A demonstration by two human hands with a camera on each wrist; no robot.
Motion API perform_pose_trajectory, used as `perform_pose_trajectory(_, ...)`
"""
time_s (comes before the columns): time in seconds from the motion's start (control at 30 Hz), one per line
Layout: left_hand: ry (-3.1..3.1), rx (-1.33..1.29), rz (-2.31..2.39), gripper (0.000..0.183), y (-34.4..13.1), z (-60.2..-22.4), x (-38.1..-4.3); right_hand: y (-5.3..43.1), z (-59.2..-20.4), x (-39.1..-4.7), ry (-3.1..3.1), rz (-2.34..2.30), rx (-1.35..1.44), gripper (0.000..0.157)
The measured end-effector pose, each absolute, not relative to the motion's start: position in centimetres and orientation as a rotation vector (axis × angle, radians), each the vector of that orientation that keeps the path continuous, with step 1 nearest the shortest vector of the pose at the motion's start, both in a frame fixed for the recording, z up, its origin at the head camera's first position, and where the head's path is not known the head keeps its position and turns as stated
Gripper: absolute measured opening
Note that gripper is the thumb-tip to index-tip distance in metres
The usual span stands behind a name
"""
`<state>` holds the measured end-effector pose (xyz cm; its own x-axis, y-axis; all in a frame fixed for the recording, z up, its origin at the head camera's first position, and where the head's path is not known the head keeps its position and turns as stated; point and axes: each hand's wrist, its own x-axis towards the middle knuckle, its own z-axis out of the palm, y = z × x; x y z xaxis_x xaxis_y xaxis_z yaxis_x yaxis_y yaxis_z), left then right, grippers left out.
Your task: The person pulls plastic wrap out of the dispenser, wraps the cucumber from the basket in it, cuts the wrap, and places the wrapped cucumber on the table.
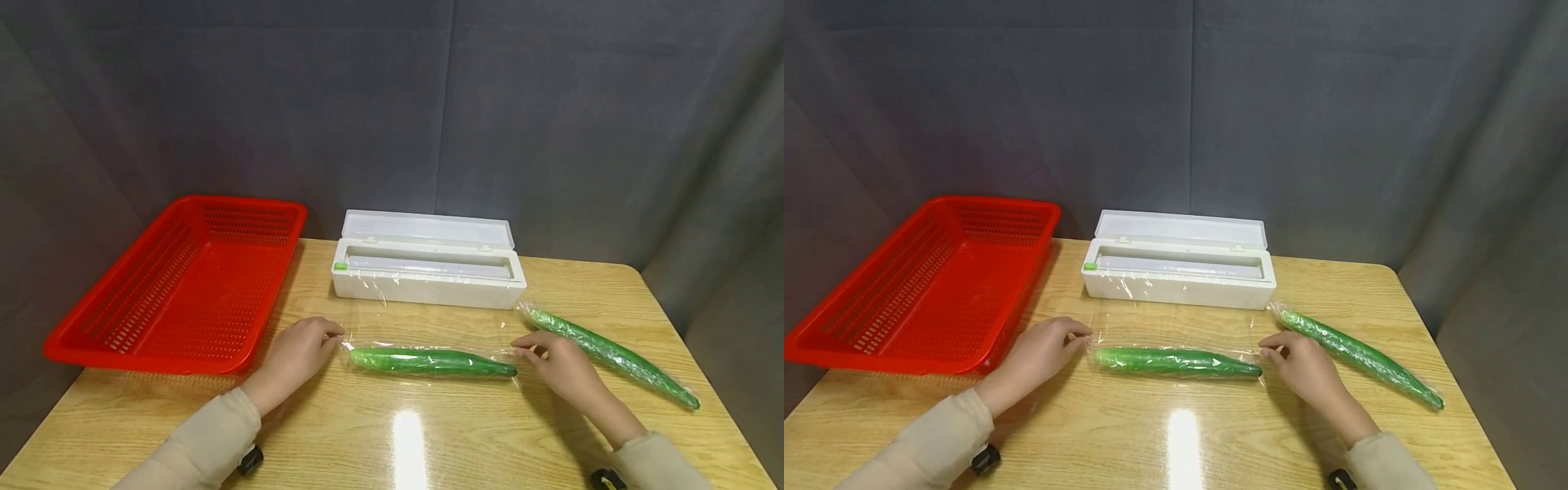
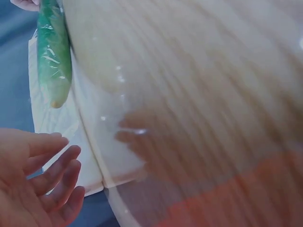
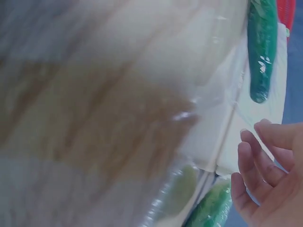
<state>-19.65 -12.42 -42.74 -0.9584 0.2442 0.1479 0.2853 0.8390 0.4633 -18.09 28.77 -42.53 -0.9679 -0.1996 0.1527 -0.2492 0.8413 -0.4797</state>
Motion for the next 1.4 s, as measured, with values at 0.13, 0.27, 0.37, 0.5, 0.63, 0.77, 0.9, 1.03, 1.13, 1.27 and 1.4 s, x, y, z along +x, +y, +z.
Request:
perform_pose_trajectory(0.13,-2.864,-0.437,-0.777,0.016,-12.7,-42.3,-19.2,29.1,-42.0,-17.9,-2.890,0.834,0.361,0.013)
perform_pose_trajectory(0.27,-2.836,-0.437,-0.827,0.015,-12.8,-42.0,-18.8,29.3,-41.9,-17.8,-2.839,1.018,0.400,0.012)
perform_pose_trajectory(0.37,-2.846,-0.473,-0.934,0.016,-12.8,-42.0,-18.8,29.3,-42.0,-17.8,-2.814,1.202,0.379,0.013)
perform_pose_trajectory(0.5,-2.883,-0.562,-1.089,0.020,-12.9,-42.4,-19.0,29.4,-42.3,-17.5,-2.811,1.383,0.338,0.016)
perform_pose_trajectory(0.63,-2.934,-0.622,-1.162,0.026,-13.0,-43.0,-19.2,29.4,-43.0,-17.2,-2.836,1.467,0.381,0.019)
perform_pose_trajectory(0.77,-2.980,-0.680,-1.230,0.028,-12.7,-43.3,-19.3,29.2,-43.6,-17.2,-2.876,1.468,0.443,0.022)
perform_pose_trajectory(0.9,-3.003,-0.748,-1.185,0.028,-12.4,-43.4,-19.4,29.0,-43.9,-17.3,-2.915,1.451,0.490,0.025)
perform_pose_trajectory(1.03,-3.006,-0.786,-1.075,0.027,-12.1,-43.5,-19.7,28.7,-43.8,-17.3,-2.923,1.447,0.515,0.025)
perform_pose_trajectory(1.13,-3.007,-0.791,-1.017,0.026,-12.0,-43.5,-19.9,28.6,-43.7,-17.3,-2.925,1.450,0.505,0.024)
perform_pose_trajectory(1.27,-3.004,-0.759,-0.977,0.024,-11.9,-43.3,-20.0,28.5,-43.5,-17.4,-2.959,1.446,0.446,0.022)
perform_pose_trajectory(1.4,-3.003,-0.725,-0.944,0.020,-11.7,-43.0,-20.3,28.4,-43.4,-17.8,-2.971,1.396,0.392,0.019)
